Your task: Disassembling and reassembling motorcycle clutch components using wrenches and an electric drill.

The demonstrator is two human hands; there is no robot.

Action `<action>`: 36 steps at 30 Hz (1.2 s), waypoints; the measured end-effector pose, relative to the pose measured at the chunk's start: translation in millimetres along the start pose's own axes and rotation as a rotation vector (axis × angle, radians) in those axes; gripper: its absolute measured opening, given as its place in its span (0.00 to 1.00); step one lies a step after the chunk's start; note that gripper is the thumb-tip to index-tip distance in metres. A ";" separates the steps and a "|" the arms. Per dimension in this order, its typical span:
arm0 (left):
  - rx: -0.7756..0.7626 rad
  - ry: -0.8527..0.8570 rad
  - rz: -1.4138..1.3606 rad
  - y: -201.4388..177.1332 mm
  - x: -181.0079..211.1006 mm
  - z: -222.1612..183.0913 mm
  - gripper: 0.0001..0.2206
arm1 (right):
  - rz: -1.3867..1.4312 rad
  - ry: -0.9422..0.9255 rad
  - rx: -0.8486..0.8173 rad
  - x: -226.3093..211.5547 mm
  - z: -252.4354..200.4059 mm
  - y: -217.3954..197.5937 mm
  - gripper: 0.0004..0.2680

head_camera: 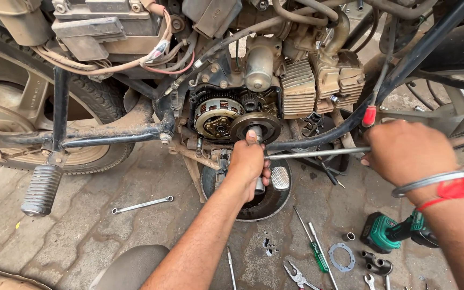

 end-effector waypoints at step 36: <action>-0.305 -0.153 -0.732 17.5 -24.2 4.9 0.22 | 0.510 -0.834 1.195 -135.5 -46.0 -234.8 0.25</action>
Point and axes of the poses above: each hand's wrist, its own z-axis towards the middle knuckle, its own y-axis out of the palm, x = y × z, the point moved 8 cm from there along z, towards the middle knuckle
